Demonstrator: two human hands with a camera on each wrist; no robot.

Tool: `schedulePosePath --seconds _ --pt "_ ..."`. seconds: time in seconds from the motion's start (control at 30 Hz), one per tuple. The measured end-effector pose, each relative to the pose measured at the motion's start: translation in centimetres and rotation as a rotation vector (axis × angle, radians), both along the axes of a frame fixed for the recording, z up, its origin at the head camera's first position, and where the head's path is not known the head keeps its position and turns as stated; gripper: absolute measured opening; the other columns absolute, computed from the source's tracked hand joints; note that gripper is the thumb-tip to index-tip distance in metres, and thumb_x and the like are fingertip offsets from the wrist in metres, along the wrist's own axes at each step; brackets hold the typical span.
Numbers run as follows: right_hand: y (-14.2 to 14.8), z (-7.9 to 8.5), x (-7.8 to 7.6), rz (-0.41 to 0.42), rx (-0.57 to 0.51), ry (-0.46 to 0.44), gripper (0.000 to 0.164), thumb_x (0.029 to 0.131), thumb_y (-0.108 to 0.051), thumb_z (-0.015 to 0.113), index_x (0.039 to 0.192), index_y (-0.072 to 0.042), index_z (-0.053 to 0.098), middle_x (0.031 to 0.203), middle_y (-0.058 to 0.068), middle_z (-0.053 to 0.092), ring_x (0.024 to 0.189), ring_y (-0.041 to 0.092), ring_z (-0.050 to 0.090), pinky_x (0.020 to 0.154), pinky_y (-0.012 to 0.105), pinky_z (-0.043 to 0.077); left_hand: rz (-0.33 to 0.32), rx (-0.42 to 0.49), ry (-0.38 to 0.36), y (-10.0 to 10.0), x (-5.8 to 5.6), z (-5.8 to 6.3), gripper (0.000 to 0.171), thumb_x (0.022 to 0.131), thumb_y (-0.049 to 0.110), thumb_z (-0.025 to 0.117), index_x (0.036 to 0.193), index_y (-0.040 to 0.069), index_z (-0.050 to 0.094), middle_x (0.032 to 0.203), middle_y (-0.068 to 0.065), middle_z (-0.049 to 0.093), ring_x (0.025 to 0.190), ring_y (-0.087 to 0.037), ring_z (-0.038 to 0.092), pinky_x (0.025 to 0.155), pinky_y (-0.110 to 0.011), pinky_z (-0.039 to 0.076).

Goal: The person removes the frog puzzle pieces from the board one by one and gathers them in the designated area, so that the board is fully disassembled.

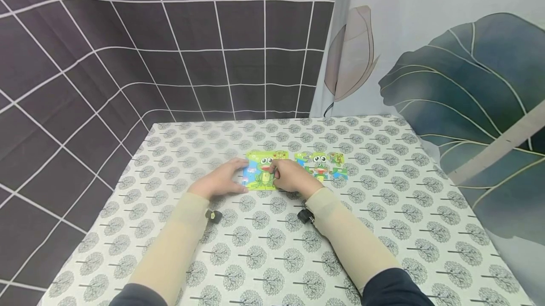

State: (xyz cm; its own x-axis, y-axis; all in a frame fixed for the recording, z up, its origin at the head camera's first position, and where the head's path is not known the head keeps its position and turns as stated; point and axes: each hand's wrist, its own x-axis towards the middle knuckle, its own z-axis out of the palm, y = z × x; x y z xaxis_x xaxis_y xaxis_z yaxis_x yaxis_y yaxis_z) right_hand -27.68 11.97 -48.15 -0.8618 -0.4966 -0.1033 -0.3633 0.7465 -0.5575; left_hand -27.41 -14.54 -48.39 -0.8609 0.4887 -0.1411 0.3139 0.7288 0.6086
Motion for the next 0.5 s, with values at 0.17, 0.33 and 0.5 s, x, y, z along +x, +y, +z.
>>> schedulePosePath --seconds 0.17,0.33,0.5 --pt "0.07 0.0 -0.03 -0.001 -0.009 -0.008 0.028 0.088 -0.004 0.076 0.113 -0.011 0.066 0.085 -0.003 0.06 0.077 0.015 0.056 0.078 0.036 0.053 -0.001 0.001 0.003 -0.02 -0.02 -0.05 0.096 0.08 0.033 0.092 0.16 0.011 0.043 0.168 -0.007 0.034 0.152 -0.032 0.035 0.125 -0.052 0.027" --pt "0.1 0.01 -0.07 -0.014 -0.006 -0.01 0.031 0.087 -0.004 0.076 0.116 -0.01 0.066 0.086 -0.002 0.061 0.074 0.016 0.056 0.074 0.034 0.052 -0.006 -0.008 0.007 -0.07 -0.12 -0.2 0.096 0.08 0.033 0.091 0.16 0.011 0.042 0.167 -0.006 0.035 0.151 -0.032 0.036 0.125 -0.051 0.027" --pt "0.08 0.13 -0.09 -0.017 0.003 -0.017 0.029 0.091 -0.005 0.073 0.118 -0.009 0.066 0.085 0.0 0.06 0.07 0.016 0.054 0.066 0.033 0.049 -0.004 0.0 0.005 -0.09 -0.13 -0.22 0.097 0.08 0.033 0.092 0.16 0.011 0.042 0.167 -0.006 0.035 0.151 -0.032 0.036 0.125 -0.052 0.028"
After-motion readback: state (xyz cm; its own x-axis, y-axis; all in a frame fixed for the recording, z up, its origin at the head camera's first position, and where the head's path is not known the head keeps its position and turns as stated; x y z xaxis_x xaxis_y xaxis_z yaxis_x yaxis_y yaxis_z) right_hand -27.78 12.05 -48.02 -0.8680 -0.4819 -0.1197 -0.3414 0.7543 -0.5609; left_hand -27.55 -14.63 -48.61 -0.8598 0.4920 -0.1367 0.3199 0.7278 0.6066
